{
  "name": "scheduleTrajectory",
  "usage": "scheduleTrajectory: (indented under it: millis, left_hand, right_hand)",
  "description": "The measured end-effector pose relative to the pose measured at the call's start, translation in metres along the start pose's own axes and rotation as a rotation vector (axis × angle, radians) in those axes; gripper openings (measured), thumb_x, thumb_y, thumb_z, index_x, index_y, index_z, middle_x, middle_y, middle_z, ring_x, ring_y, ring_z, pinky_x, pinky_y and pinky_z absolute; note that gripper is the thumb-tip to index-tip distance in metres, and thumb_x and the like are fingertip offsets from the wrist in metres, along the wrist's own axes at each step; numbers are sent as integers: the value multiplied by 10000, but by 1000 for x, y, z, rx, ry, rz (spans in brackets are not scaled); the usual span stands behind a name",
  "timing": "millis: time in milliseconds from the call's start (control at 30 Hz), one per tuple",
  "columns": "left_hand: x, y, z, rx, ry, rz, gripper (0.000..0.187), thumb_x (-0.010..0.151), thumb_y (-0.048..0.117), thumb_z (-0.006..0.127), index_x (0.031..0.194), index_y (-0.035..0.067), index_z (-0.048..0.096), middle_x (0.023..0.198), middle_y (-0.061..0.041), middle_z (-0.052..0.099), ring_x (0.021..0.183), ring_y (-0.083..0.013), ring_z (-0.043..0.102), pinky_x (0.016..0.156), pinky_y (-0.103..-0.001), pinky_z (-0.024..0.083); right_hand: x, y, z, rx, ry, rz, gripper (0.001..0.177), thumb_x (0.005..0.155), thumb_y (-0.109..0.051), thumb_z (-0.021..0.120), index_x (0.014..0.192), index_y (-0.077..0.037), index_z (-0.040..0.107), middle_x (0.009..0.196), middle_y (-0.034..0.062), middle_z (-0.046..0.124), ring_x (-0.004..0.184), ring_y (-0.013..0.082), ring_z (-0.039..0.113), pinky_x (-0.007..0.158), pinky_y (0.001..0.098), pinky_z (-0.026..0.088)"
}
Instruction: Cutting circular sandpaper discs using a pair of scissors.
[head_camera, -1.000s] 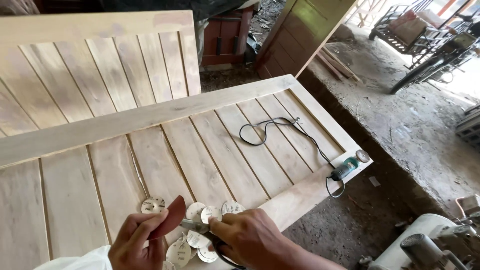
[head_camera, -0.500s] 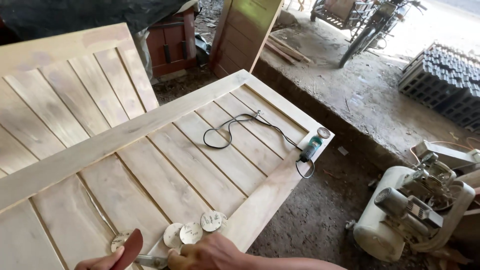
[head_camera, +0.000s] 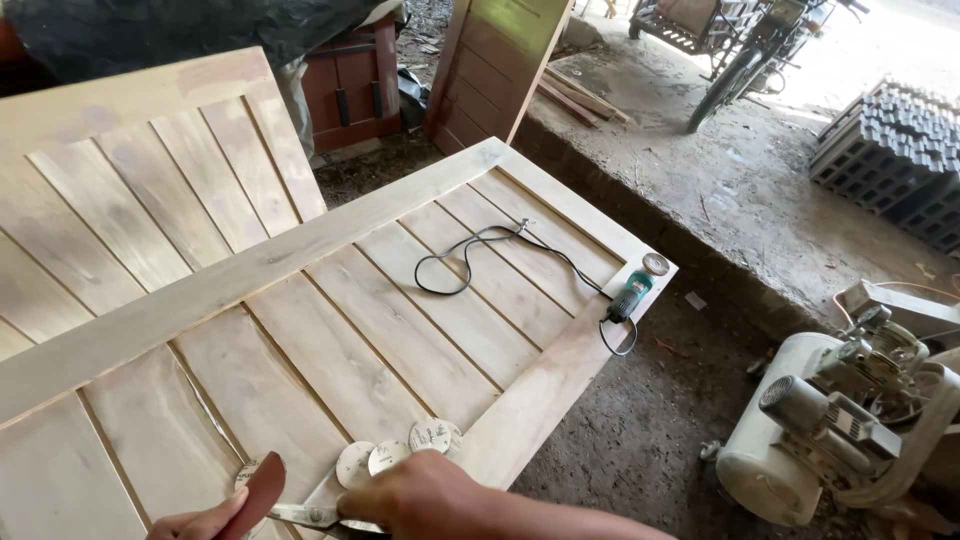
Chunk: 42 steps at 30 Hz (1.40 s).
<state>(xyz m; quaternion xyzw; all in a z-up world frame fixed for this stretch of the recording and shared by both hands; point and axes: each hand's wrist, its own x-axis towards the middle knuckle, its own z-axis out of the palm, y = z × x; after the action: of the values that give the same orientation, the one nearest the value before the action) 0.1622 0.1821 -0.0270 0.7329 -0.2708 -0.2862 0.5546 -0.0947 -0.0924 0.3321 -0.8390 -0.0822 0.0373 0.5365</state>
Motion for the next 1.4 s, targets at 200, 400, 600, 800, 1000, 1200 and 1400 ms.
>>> scheduleTrajectory:
  millis: [200,400,600,800,1000,1200,1400]
  left_hand:
    - [27,18,-30,-43,-48,-179,278,1011,121,627,1202,-5,783,927,-326,736,865,-417,743,783,-450,572]
    - [17,62,-26,-108,-42,324,296,974,145,572,1201,19,714,1230,-126,750,983,-53,758,902,-217,518]
    - [24,28,-20,93,1,739,259,1016,157,574,1231,62,682,1300,-124,748,849,-2,755,806,-170,537]
    - [36,68,-19,1,-88,648,297,998,100,557,1253,28,691,1290,-146,771,743,-18,699,702,-180,530]
    - [48,114,-17,-86,-175,547,339,980,44,540,1275,-6,700,1280,-168,794,638,-32,643,598,-190,522]
    - [0,122,-25,-158,-149,379,384,962,-12,521,1296,-40,709,1269,-190,816,532,-46,586,495,-200,514]
    - [-93,355,69,-2,553,505,311,965,-35,588,1220,28,755,944,-90,682,656,-127,570,570,-259,469]
  right_hand:
    - [0,-27,2,-587,-24,85,239,994,-103,741,1213,-7,725,824,121,718,657,210,666,516,335,479]
    - [-1,19,18,488,6,157,260,1015,-177,763,1169,31,737,909,103,717,818,120,642,706,246,494]
    - [-2,-1,25,-480,83,10,211,1020,-133,641,1190,-11,671,830,81,647,675,216,650,518,338,472]
    - [1,8,21,-467,91,-90,206,1036,-149,592,1179,-10,643,797,96,613,696,315,665,575,426,488]
    - [5,-3,20,212,0,-6,206,1117,-111,645,1199,78,659,918,170,682,840,290,701,757,430,521]
    - [-7,-11,30,-646,96,-50,242,1070,-192,725,1244,-31,677,817,100,693,694,221,669,560,361,515]
    - [-27,21,36,1042,-74,39,575,976,-347,809,1383,-7,586,753,69,617,584,173,585,501,320,447]
